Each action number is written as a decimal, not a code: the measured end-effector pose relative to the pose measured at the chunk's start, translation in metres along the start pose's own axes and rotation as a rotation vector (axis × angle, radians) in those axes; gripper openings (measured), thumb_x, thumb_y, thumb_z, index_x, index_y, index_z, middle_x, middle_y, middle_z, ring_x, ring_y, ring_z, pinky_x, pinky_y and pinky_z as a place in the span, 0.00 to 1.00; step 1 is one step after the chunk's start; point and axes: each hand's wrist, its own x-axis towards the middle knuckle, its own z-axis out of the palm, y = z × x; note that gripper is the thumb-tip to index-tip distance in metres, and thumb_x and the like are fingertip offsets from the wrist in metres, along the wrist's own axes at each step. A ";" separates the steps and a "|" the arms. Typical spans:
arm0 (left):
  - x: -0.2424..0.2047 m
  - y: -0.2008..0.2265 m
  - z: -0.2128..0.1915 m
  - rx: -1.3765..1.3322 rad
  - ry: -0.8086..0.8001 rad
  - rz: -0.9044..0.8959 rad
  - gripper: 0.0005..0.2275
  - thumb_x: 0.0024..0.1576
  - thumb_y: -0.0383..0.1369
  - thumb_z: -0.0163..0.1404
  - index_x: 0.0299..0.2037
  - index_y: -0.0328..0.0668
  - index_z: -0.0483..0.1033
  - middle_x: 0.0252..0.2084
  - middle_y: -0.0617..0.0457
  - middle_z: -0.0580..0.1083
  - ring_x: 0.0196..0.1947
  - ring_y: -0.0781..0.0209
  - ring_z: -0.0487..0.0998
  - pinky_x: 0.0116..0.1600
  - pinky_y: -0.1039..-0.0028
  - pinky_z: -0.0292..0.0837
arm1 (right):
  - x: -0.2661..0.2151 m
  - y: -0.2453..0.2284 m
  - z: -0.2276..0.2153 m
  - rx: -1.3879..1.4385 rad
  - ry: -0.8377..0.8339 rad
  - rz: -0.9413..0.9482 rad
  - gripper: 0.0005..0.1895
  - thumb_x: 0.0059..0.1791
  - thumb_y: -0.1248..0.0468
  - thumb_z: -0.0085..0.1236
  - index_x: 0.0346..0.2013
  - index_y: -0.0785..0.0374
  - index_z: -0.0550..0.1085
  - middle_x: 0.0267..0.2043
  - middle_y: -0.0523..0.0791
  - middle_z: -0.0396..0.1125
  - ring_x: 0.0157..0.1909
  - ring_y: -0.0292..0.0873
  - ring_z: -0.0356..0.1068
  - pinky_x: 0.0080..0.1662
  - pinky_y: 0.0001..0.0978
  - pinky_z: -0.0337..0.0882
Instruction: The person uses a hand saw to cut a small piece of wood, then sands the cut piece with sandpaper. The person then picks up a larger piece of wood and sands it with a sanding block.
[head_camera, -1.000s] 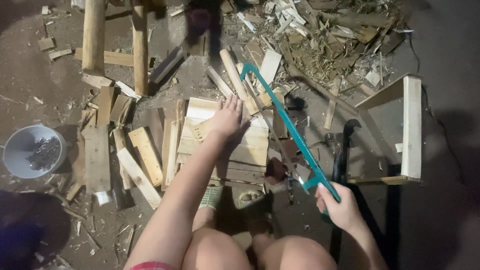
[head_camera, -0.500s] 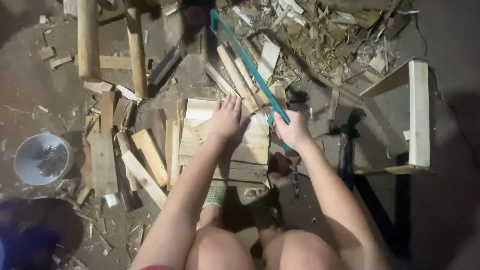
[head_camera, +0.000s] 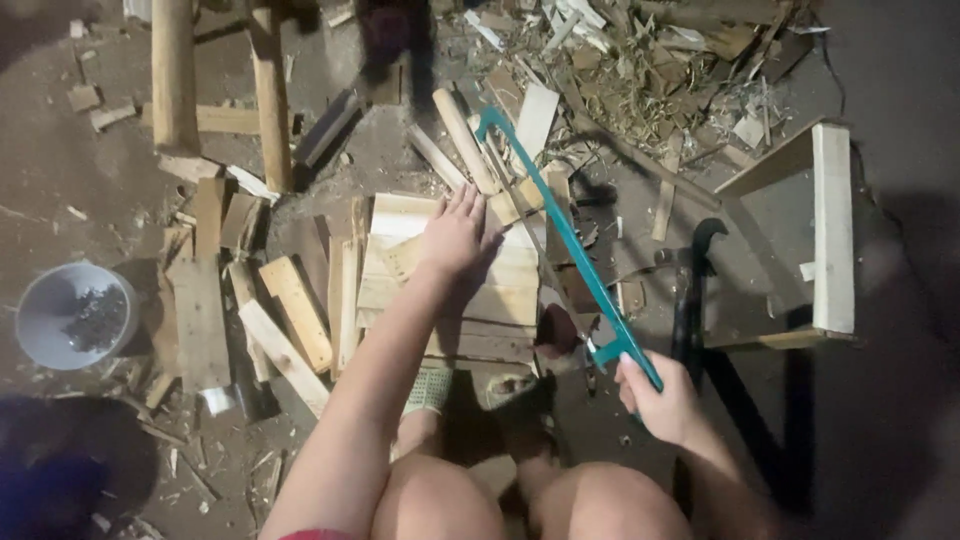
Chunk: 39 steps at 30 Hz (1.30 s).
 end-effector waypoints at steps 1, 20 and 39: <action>0.005 -0.004 -0.003 0.006 0.002 0.002 0.34 0.63 0.56 0.37 0.72 0.37 0.59 0.77 0.43 0.57 0.78 0.50 0.51 0.77 0.52 0.46 | 0.011 -0.016 0.002 0.006 0.002 -0.003 0.22 0.55 0.62 0.48 0.19 0.66 0.77 0.07 0.47 0.65 0.14 0.45 0.67 0.29 0.34 0.70; -0.004 0.003 0.009 -0.057 0.121 -0.020 0.34 0.63 0.56 0.40 0.70 0.36 0.62 0.76 0.43 0.56 0.77 0.50 0.51 0.76 0.53 0.46 | 0.010 0.032 0.011 0.178 0.059 -0.063 0.17 0.54 0.66 0.50 0.20 0.68 0.73 0.11 0.46 0.62 0.14 0.41 0.62 0.23 0.31 0.64; 0.008 -0.013 0.027 0.005 0.126 0.061 0.34 0.63 0.53 0.39 0.72 0.31 0.57 0.77 0.44 0.53 0.78 0.50 0.47 0.77 0.57 0.40 | 0.019 -0.132 -0.045 0.049 -0.153 0.153 0.24 0.59 0.60 0.43 0.28 0.77 0.75 0.13 0.54 0.63 0.16 0.47 0.60 0.24 0.38 0.63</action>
